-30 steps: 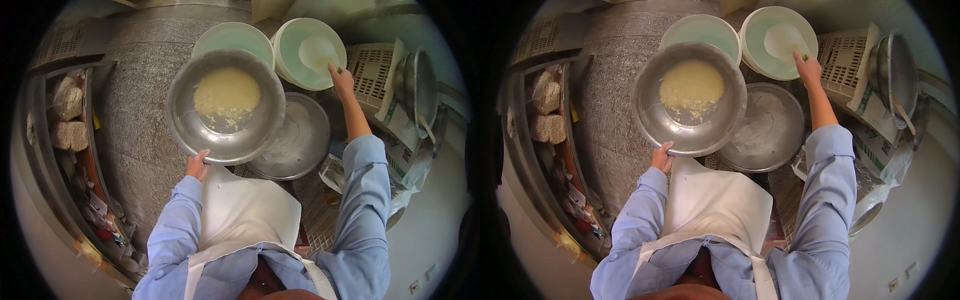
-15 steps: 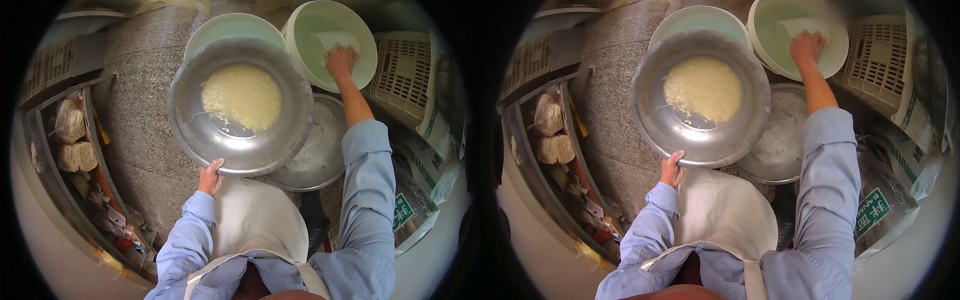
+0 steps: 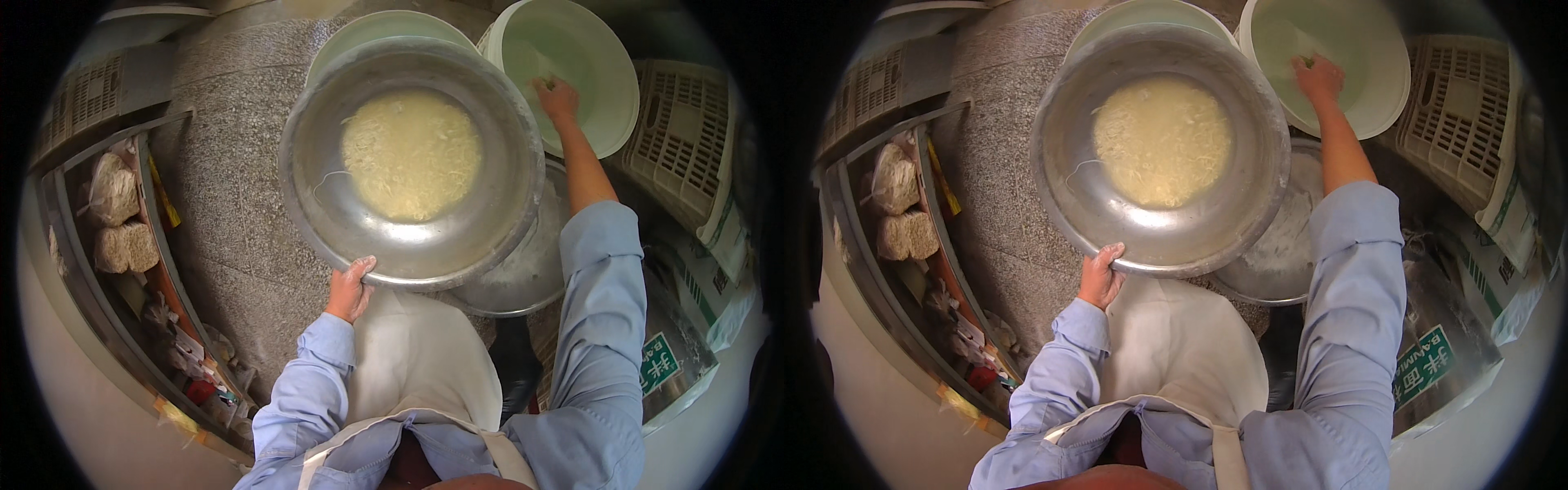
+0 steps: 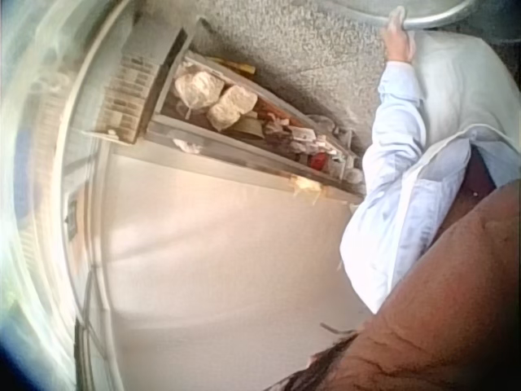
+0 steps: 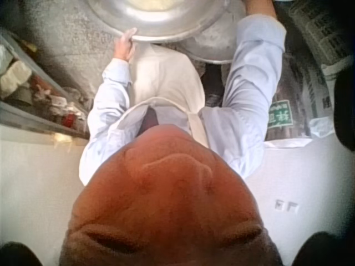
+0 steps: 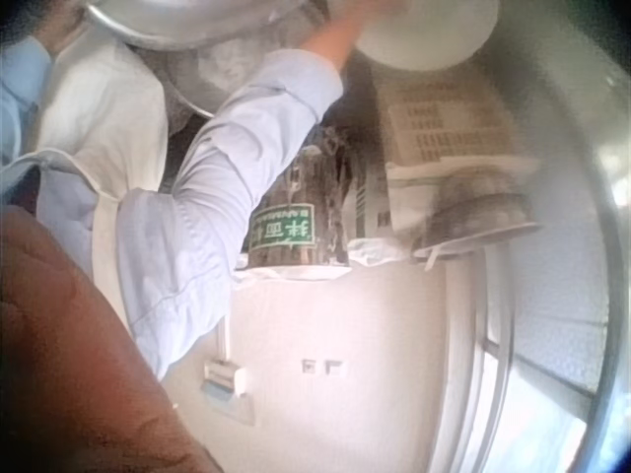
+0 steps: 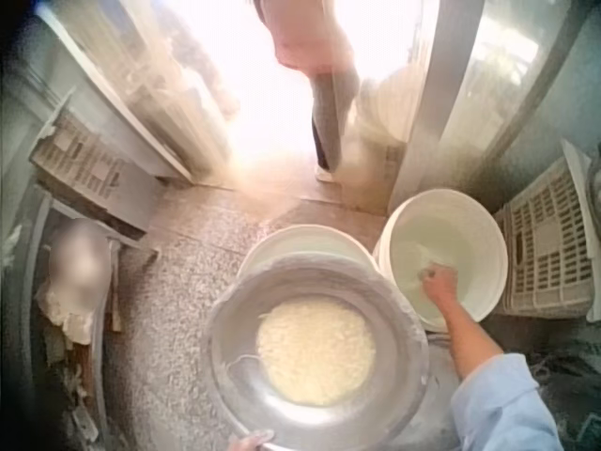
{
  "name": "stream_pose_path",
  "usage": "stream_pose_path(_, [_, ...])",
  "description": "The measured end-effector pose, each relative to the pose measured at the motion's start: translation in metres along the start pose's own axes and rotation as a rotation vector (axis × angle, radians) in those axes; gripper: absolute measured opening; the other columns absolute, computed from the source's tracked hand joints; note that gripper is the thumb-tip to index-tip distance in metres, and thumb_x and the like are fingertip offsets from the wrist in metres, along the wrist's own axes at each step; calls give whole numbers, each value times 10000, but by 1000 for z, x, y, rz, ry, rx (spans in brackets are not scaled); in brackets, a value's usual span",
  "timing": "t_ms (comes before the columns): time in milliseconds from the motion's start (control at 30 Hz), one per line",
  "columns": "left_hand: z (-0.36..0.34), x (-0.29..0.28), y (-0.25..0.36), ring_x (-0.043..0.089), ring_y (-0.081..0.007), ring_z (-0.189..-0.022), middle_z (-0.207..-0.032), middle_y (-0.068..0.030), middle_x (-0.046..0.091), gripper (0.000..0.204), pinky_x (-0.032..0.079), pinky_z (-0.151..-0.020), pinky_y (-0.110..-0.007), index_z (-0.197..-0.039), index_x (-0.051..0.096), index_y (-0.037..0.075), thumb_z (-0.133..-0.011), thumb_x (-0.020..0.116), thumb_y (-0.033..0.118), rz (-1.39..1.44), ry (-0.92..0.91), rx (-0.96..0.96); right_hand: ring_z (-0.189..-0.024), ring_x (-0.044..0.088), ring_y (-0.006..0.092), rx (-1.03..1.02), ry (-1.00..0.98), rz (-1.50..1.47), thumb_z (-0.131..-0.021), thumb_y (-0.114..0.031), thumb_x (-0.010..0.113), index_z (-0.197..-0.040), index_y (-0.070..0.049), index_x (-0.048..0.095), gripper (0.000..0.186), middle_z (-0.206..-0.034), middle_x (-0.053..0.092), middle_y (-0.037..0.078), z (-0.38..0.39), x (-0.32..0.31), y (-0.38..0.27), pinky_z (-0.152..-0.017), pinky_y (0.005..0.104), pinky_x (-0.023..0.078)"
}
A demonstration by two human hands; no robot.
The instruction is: The person scoops flour from a large sack into a smaller bag, then pours the flour into a metal bowl. They add water from a plastic jug and mix the contents to form a dough-like mixture.
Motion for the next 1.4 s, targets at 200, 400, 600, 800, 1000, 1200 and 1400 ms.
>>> stream_pose_path(200, [-23, -5, -3, 541, -143, -724, -784, -48, 540, 40, 483, -689, -290, -816, 540, -5, -794, 562, 19, 24, 35, -30, -975, 493, 230, 375, -94, -880, -732, -449, 654, -1111, 36, 541, 626, -1038, 561, 128, -2, 41, 56, -858, 313, 367])
stream_pose_path(400, [-30, 9, 0, 542, -152, -748, -834, -59, 532, 53, 500, -716, -316, -811, 523, -15, -797, 555, 24, 86, 28, 50, -1007, 466, 198, 315, -153, -1237, -741, -370, 689, -1133, 104, 469, 653, -1095, 516, 124, 0, 24, 57, -885, 308, 344])
stream_pose_path(600, [-43, 28, -7, 561, -219, -854, -909, -97, 515, 198, 510, -752, -430, -958, 471, -25, -799, 554, 57, 61, -43, 71, -1013, 474, 183, 168, -245, -1264, -818, -246, 627, -1091, 81, 513, 441, -1083, 526, 99, 28, -73, 28, -906, 305, 338])
stream_pose_path(800, [-47, 37, -7, 563, -234, -869, -966, -113, 517, 301, 512, -721, -447, -1059, 437, -16, -789, 534, 75, 69, -72, 98, -1075, 462, 178, 150, -247, -1015, -827, -232, 618, -1105, 56, 523, 412, -1112, 536, 94, 56, -151, -6, -943, 310, 318])
stream_pose_path(1000, [-45, 39, -5, 564, -236, -865, -970, -118, 522, 309, 508, -729, -450, -1071, 437, -23, -792, 529, 76, 99, -74, 93, -1149, 431, 180, 53, -303, -854, -821, -229, 618, -1102, 22, 554, 382, -1157, 533, 104, 85, -187, -52, -987, 313, 283])
stream_pose_path(1200, [-49, 38, -9, 573, -257, -889, -999, -134, 530, 344, 505, -740, -455, -1100, 427, -26, -786, 525, 75, 114, -52, 88, -987, 523, 140, -134, -353, -527, -791, -233, 648, -1036, -6, 616, 336, -1063, 592, 75, 112, -198, -97, -906, 285, 359])
stream_pose_path(1400, [-57, 38, -16, 577, -246, -876, -998, -115, 533, 339, 506, -733, -451, -1095, 434, -7, -781, 530, 79, 129, -64, 83, -792, 544, 111, -119, -315, -342, -777, -260, 658, -1033, -10, 620, 360, -949, 628, 49, 125, -191, -114, -752, 232, 420])
Point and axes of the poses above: each hand's wrist, its own z-axis away from the middle knuckle, its own x-axis out of the palm, y = z × x, the point moved 10 cm from there along -z, towards the middle knuckle
